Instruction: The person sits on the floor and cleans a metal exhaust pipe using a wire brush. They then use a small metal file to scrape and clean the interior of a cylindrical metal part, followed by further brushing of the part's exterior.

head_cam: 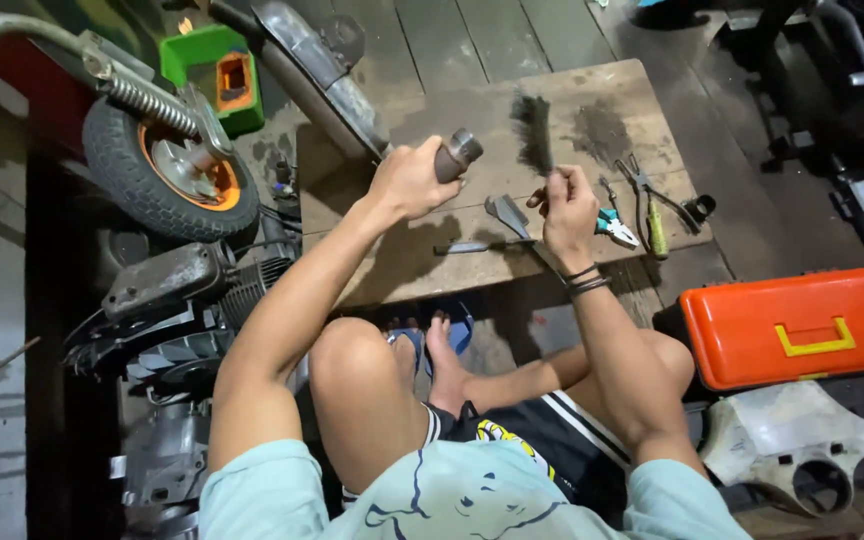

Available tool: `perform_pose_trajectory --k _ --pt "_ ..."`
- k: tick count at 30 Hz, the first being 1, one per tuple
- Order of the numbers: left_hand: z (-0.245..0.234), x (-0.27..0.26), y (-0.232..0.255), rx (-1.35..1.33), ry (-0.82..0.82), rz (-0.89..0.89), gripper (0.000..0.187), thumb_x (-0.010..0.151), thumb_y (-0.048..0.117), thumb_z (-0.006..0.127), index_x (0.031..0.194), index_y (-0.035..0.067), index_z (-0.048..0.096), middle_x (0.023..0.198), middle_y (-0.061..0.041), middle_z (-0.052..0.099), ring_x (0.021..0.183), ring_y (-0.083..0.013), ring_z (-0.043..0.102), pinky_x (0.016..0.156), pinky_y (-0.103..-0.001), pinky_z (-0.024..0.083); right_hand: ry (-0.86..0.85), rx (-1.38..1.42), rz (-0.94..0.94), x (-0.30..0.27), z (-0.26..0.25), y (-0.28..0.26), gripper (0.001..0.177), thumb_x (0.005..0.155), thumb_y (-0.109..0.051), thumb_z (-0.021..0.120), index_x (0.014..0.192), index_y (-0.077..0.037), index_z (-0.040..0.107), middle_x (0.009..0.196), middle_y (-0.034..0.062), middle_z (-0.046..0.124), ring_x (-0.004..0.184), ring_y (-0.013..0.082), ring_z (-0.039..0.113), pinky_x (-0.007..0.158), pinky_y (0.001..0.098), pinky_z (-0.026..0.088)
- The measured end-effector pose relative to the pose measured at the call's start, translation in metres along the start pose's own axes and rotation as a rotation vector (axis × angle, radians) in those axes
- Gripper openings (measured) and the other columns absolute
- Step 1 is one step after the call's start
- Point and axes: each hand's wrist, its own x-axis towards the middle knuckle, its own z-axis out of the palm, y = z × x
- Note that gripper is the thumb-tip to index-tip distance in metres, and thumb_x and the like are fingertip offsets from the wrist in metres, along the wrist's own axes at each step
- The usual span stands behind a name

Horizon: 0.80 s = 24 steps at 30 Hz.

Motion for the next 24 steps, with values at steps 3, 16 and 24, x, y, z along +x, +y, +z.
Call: perform_pose_trajectory --k 3,16,24 --pt "0.001 0.011 0.001 -0.07 -0.039 -0.003 0.049 0.074 0.046 0.075 0.105 0.013 0.058 0.088 -0.025 0.071 0.093 -0.0454 0.072 0.079 -0.051 0.055 0.069 -0.004 -0.053 0.002 0.009 0.033 0.054 0.109 -0.05 0.034 0.086 -0.011 0.065 0.057 0.0074 0.062 0.055 0.0165 0.062 0.058 0.028 0.048" --pt "0.032 0.022 0.004 -0.137 -0.163 0.004 0.056 0.074 0.04 0.076 0.121 0.015 0.056 0.099 -0.025 0.072 0.099 -0.0466 0.071 0.084 -0.054 0.055 -0.006 -0.099 -0.163 0.008 0.013 0.024 0.07 0.109 -0.063 0.018 0.071 -0.016 0.054 0.047 0.0025 0.049 0.049 0.0181 0.055 0.057 0.0296 0.044" --pt "0.03 0.011 0.017 -0.223 -0.064 -0.019 0.049 0.08 0.03 0.072 0.121 0.013 0.05 0.094 -0.026 0.073 0.094 -0.0466 0.073 0.082 -0.052 0.055 -0.054 -0.465 -0.178 0.009 -0.004 0.097 0.043 0.109 -0.031 0.052 0.072 -0.01 0.056 0.054 0.016 0.054 0.059 0.0421 0.061 0.059 0.0437 0.045"
